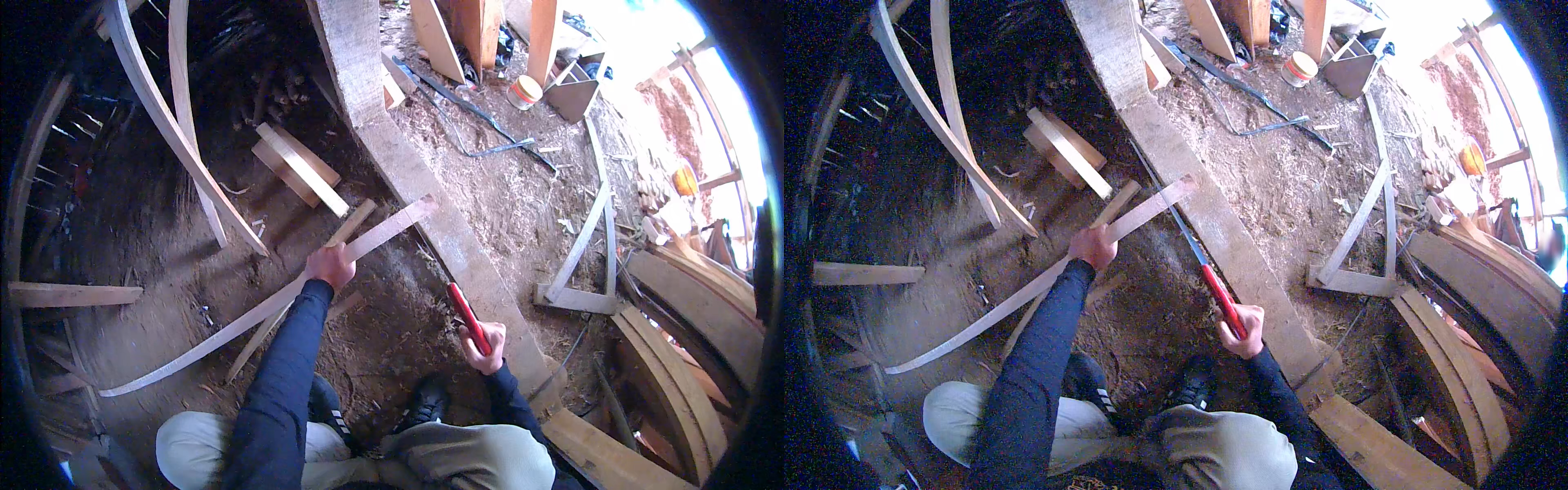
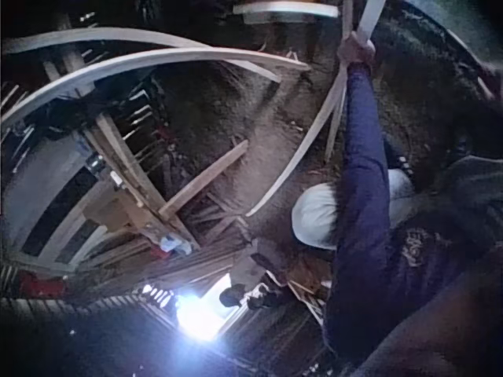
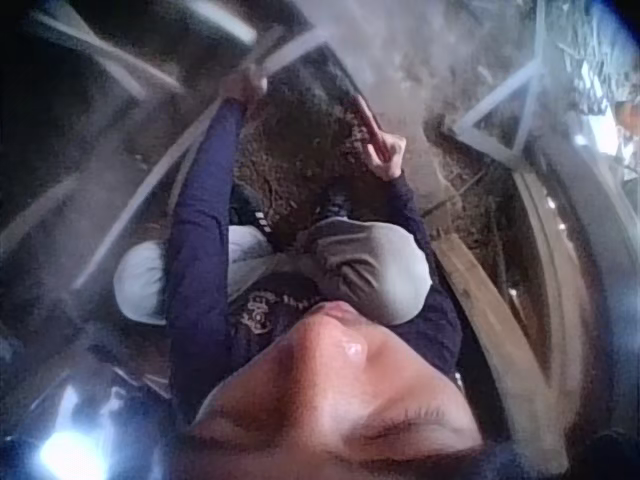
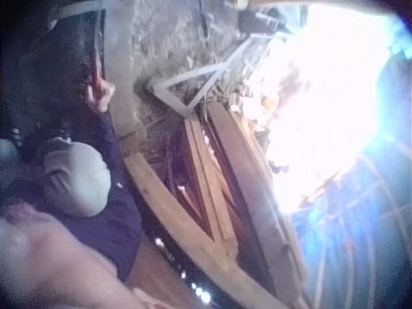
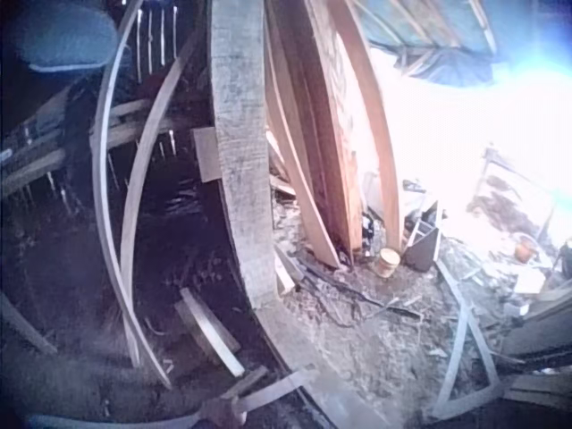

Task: The person sits on the ground in a workshop and uses a hand saw to cut a thin wooden strip. They hold the wood with one hand and saw with the other, completing a cut and separating the piece. They then pick up another strip and begin sawing it as well.

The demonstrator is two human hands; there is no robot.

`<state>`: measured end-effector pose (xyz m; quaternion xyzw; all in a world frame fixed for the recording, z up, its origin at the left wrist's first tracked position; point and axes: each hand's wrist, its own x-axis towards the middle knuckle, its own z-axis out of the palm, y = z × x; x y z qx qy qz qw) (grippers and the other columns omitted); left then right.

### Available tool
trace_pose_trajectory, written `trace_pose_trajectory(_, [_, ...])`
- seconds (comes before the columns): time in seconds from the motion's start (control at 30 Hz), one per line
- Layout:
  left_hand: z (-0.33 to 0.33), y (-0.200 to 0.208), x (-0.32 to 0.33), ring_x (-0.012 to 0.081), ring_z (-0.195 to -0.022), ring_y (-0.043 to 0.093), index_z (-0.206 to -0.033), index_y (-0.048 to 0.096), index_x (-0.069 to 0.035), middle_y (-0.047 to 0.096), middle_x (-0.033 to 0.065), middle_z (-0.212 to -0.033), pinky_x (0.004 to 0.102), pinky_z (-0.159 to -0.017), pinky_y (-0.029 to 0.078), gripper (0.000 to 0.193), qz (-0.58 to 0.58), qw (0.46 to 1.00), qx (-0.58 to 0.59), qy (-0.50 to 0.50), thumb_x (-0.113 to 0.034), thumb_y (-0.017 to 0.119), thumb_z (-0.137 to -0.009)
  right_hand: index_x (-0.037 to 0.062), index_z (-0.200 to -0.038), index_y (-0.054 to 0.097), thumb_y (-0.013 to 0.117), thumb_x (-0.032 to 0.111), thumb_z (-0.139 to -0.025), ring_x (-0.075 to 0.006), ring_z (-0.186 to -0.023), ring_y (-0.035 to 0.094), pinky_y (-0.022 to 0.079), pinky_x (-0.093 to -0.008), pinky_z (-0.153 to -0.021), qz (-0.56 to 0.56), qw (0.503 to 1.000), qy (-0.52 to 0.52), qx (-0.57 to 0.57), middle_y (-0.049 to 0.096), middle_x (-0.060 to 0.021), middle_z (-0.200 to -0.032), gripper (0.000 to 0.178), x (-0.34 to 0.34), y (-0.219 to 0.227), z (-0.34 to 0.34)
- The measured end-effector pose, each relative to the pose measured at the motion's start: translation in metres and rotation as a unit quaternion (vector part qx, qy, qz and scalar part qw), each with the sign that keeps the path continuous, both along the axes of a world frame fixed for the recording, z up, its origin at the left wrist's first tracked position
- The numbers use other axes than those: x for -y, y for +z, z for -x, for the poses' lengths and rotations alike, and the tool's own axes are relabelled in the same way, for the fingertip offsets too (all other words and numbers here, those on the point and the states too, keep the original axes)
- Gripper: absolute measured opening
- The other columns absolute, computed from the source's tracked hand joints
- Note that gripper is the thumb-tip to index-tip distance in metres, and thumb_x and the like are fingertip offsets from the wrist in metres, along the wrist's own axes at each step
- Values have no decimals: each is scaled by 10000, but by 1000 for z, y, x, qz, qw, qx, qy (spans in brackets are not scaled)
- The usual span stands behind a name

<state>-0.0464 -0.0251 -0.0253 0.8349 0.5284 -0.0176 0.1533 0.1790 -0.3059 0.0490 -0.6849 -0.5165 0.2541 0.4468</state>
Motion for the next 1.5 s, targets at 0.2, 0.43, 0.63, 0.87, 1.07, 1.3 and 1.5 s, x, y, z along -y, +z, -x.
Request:
trace_pose_trajectory(0.2, [2,3,-2,382,-807,674,-891,668,-141,693,167,-883,506,-724,555,254,23,998,-50,-35,-365,573,-820,47,-795,644,645,130,-698,-234,-415,487,424,-311,-488,-20,1000,24,3,442,-100,-523,128,-31,-20,-2])
trace_pose_trajectory(0.43, [6,-3,-4,362,-793,677,-887,656,-162,695,150,-829,484,-717,550,244,24,999,-9,-22,-365,616,-757,45,-795,649,649,128,-705,-160,-420,480,427,-285,-491,-32,999,5,-5,433,-78,-523,123,-43,-27,1])
trace_pose_trajectory(0.63, [6,-23,-4,373,-757,676,-877,641,-156,688,156,-787,499,-690,550,229,10,998,-21,-50,-353,615,-765,56,-738,626,666,107,-686,-201,-449,511,438,-287,-514,-31,999,23,-31,479,-72,-548,83,-51,-31,-1])
trace_pose_trajectory(0.87, [7,-32,-7,381,-745,677,-849,630,-130,686,164,-781,511,-683,547,241,-4,998,-17,-54,-359,608,-776,52,-756,627,665,92,-733,-142,-457,492,417,-279,-497,-25,999,26,-12,485,-75,-552,59,-56,-17,0])
trace_pose_trajectory(1.07, [4,-20,-5,378,-764,682,-845,629,-113,690,169,-790,496,-689,555,248,-2,999,-15,-44,-351,618,-775,61,-767,650,666,98,-698,-183,-447,514,435,-285,-505,-14,1000,16,-15,475,-93,-549,81,-33,-30,-10])
trace_pose_trajectory(1.3, [-3,7,-1,388,-786,679,-875,667,-140,697,162,-853,521,-701,555,234,38,997,-27,-60,-311,521,-808,34,-677,584,641,102,-787,-131,-414,475,380,-282,-448,-19,1000,4,2,444,-65,-503,141,-56,-11,0])
trace_pose_trajectory(1.5, [5,-17,-11,391,-839,674,-912,667,-114,694,185,-877,502,-777,541,259,31,997,-47,-58,-328,572,-799,43,-661,580,637,92,-782,-123,-401,446,384,-284,-454,-10,1000,0,-21,436,-50,-481,143,-31,-14,2])
